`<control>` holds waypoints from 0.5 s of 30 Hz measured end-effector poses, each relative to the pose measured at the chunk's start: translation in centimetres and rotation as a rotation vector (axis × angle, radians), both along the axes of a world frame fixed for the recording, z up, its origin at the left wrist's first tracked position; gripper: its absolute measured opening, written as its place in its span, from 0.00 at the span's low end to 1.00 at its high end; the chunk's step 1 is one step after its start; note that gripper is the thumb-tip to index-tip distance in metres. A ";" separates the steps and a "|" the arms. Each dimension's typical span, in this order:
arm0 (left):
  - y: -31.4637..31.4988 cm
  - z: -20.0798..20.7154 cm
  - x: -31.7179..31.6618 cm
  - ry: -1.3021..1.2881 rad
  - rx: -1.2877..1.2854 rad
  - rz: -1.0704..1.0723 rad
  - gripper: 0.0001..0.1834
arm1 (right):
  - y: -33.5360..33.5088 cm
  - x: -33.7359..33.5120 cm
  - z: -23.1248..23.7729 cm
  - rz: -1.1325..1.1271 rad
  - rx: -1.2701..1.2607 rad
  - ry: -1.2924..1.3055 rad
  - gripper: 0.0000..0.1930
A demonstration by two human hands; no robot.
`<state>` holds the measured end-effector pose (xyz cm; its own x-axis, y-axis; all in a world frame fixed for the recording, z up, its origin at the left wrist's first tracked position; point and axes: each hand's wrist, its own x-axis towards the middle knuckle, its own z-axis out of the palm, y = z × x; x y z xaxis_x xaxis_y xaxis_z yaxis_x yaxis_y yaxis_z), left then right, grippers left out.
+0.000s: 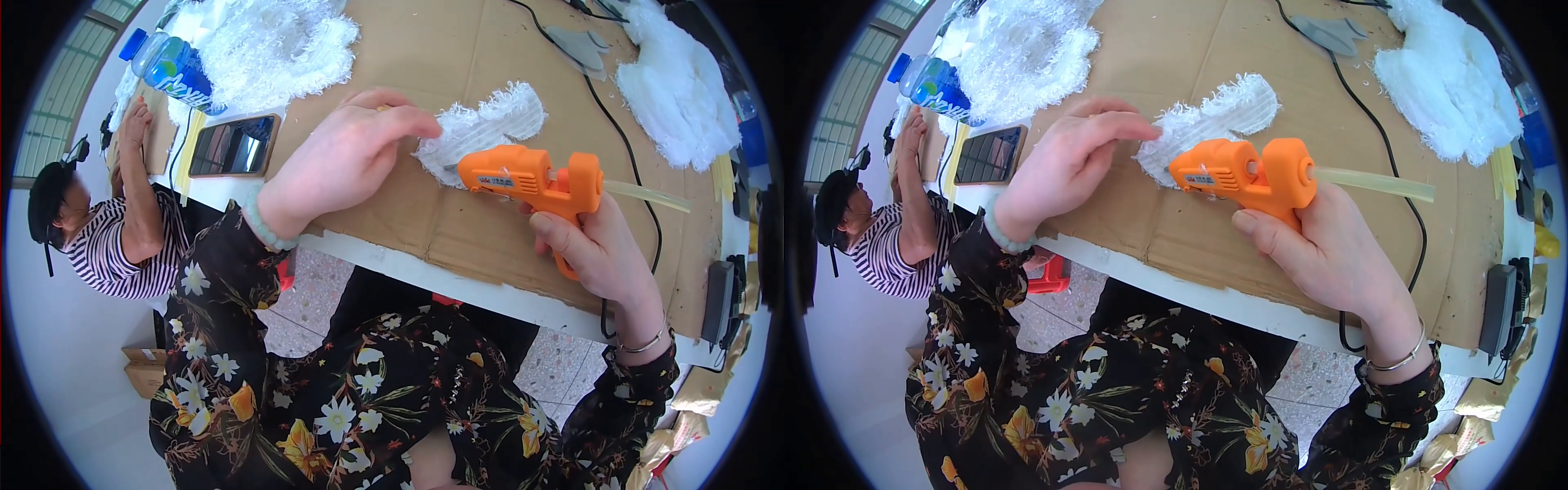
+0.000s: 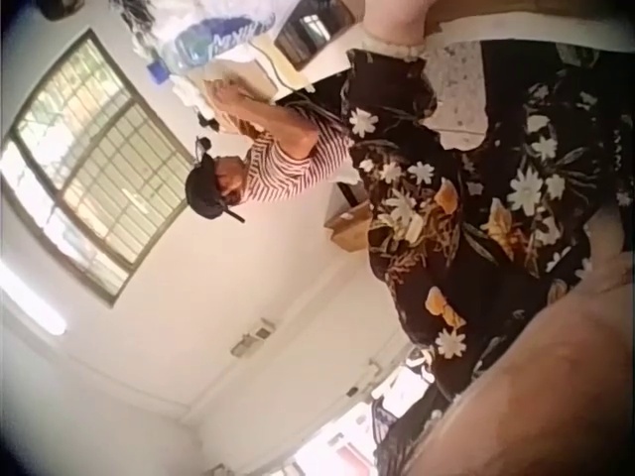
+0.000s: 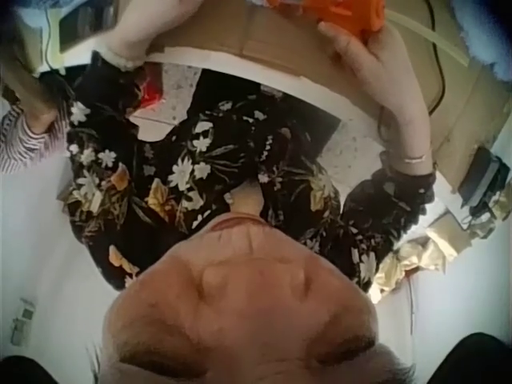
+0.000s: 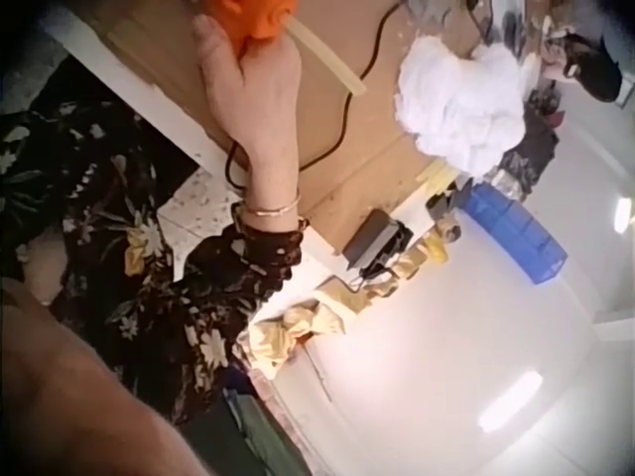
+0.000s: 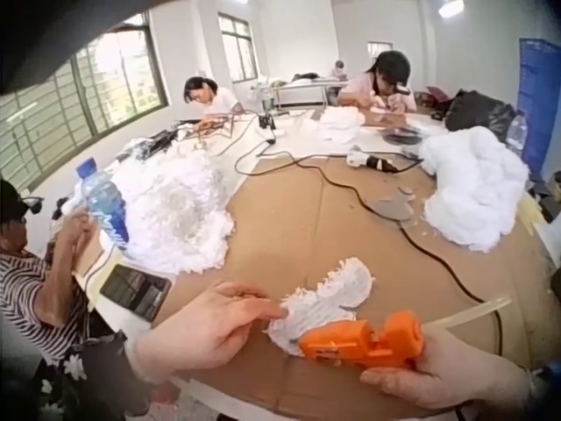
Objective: Applying hot glue to cotton padding and assembling it onto a cardboard base to create a decorative object.
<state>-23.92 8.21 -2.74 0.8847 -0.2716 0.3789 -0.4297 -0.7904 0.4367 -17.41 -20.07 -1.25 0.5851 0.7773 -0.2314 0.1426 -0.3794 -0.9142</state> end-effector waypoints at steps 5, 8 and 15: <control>-1.0 0.8 -0.1 -0.054 0.200 -0.045 0.19 | -0.1 -0.1 0.3 0.018 -0.005 -0.019 0.17; -1.1 0.7 0.3 -0.108 0.271 -0.056 0.18 | 0.0 -0.1 0.3 0.000 -0.043 0.028 0.18; -0.6 0.0 1.3 -0.087 0.192 -0.075 0.17 | -0.5 -0.8 0.6 -0.159 0.268 0.121 0.20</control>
<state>-22.58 7.56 -2.77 0.8256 -0.4103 0.3873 -0.5200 -0.8198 0.2399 -18.23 -20.56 -0.69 0.6844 0.7213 -0.1064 -0.0144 -0.1325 -0.9911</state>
